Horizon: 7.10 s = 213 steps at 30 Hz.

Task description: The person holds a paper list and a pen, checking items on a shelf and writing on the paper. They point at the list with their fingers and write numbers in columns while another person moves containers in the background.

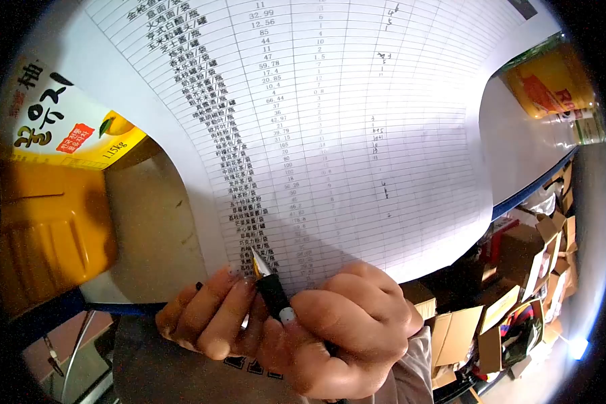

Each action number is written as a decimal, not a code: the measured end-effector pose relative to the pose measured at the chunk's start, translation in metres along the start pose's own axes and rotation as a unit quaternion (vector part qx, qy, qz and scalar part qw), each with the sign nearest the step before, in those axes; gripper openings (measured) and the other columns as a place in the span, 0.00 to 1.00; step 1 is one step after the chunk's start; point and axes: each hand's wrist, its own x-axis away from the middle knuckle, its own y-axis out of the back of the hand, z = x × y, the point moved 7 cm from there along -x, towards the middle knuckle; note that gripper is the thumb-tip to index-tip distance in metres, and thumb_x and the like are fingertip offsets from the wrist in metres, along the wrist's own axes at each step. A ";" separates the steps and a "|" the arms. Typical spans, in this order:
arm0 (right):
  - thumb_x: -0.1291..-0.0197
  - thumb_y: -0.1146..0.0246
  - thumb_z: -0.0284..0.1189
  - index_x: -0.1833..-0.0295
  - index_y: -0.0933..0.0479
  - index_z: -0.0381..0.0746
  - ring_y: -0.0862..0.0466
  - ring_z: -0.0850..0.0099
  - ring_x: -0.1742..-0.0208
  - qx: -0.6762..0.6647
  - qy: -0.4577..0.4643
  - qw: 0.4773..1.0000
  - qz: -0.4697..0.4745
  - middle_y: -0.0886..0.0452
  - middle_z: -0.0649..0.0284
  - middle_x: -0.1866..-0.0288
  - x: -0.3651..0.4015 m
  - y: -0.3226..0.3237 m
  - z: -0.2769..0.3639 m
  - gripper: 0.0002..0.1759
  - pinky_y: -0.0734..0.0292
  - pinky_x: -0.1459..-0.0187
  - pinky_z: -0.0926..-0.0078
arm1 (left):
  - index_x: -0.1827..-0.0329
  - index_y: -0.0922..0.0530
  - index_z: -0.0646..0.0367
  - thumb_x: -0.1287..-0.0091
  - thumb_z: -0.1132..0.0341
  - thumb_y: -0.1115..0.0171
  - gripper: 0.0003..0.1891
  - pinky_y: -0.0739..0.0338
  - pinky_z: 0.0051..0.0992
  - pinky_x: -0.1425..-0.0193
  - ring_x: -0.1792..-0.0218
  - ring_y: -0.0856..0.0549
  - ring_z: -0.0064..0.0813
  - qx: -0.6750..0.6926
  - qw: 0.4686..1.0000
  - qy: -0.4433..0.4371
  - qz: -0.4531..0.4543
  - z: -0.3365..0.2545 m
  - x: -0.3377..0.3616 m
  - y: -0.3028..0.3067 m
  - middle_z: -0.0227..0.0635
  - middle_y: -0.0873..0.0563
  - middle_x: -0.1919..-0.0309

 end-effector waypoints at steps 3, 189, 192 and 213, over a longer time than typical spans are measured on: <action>0.67 0.45 0.19 0.81 0.42 0.42 0.46 0.79 0.90 -0.003 0.003 1.000 -0.009 0.37 0.64 0.86 0.000 0.001 0.000 0.12 0.55 0.89 0.81 | 0.70 0.29 0.46 0.40 0.56 0.54 0.08 0.34 0.23 0.58 0.69 0.22 0.12 0.008 1.000 -0.016 0.004 0.000 -0.001 0.000 0.16 0.26 0.74; 0.68 0.40 0.22 0.80 0.36 0.44 0.37 0.80 0.90 0.051 -0.008 0.999 -0.009 0.32 0.66 0.86 -0.005 0.009 -0.005 0.11 0.46 0.91 0.84 | 0.77 0.29 0.44 0.41 0.58 0.55 0.09 0.36 0.17 0.60 0.69 0.21 0.09 0.052 0.995 0.052 0.060 0.005 -0.015 -0.003 0.12 0.21 0.76; 0.68 0.39 0.23 0.80 0.36 0.45 0.37 0.80 0.90 0.057 -0.006 0.998 -0.016 0.32 0.66 0.86 -0.005 0.009 -0.005 0.11 0.46 0.91 0.84 | 0.79 0.30 0.41 0.43 0.59 0.56 0.08 0.38 0.18 0.56 0.68 0.21 0.06 0.033 0.996 0.066 0.051 0.004 -0.014 -0.003 0.08 0.22 0.77; 0.72 0.44 0.20 0.81 0.38 0.42 0.40 0.79 0.92 0.102 0.000 0.994 -0.033 0.37 0.67 0.89 -0.006 0.015 -0.006 0.10 0.49 0.91 0.83 | 0.72 0.28 0.51 0.37 0.61 0.56 0.09 0.34 0.12 0.74 0.72 0.20 0.18 0.079 0.993 0.013 0.090 0.003 -0.016 -0.003 0.22 0.20 0.74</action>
